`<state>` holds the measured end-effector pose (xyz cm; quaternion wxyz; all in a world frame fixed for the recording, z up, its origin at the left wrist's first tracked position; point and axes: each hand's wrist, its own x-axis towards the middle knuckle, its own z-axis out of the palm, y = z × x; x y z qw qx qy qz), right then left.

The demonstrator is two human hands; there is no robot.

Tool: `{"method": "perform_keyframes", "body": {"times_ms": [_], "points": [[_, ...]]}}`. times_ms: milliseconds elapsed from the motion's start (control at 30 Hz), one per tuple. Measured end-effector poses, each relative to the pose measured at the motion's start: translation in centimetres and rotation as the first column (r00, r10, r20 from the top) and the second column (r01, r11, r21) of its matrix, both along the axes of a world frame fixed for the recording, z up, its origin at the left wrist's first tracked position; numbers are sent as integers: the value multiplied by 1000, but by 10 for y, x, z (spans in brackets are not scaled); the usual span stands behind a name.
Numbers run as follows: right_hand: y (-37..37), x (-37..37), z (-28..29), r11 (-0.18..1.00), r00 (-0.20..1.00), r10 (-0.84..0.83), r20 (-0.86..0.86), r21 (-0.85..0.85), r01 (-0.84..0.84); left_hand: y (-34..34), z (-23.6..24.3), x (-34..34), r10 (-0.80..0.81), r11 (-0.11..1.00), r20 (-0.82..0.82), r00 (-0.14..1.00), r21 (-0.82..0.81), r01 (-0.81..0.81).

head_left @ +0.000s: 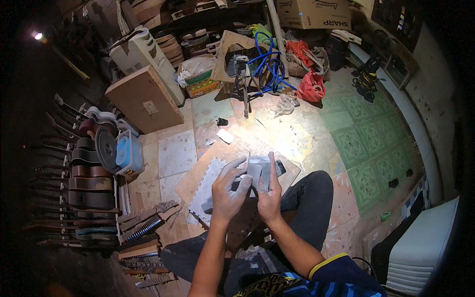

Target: The person sands the surface of a dark guitar body with a piece of sandpaper and a cloth while sitting on the floor.

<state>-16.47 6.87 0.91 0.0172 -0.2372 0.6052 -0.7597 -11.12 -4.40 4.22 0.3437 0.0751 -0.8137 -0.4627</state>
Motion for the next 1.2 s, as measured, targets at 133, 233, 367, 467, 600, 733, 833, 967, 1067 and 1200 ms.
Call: {"method": "perform_keyframes", "body": {"times_ms": [133, 233, 367, 467, 600, 733, 833, 967, 1067, 1200], "points": [[4, -9, -13, 997, 998, 67, -17, -27, -68, 0, -1, 1, 0, 994, 62, 998, 109, -6], [11, -9, 1, 991, 971, 9, -239, 132, 23, -5, -2, 1, 8, 996, 62, 998, 89, -14], [23, -14, 0, 951, 941, 309, 139, -14, -310, -9, -2, 0, -42, 983, 73, 996, 181, 28], [25, -17, -5, 923, 881, 384, 277, -136, -360, -7, 0, 2, -38, 996, 93, 995, 82, 31], [31, -16, -6, 789, 652, 583, 484, -529, -313, -6, -3, -5, -35, 993, -17, 999, -110, 33], [35, -20, -4, 688, 508, 703, 498, -657, -308, 4, 9, 0, -25, 995, 72, 997, 97, 18], [35, -21, -5, 637, 446, 753, 483, -706, -311, 5, 14, 0, -37, 977, 98, 995, 215, 15], [41, -23, -15, 607, 426, 780, 458, -721, -336, 1, 15, -2, -124, 972, 158, 980, 217, 88], [41, -19, -7, 684, 455, 719, 525, -648, -335, -1, 12, -1, -136, 969, 162, 977, 227, 98], [42, -19, -5, 663, 428, 739, 520, -672, -330, -1, 12, 1, -111, 968, 170, 979, 243, 67]]}}
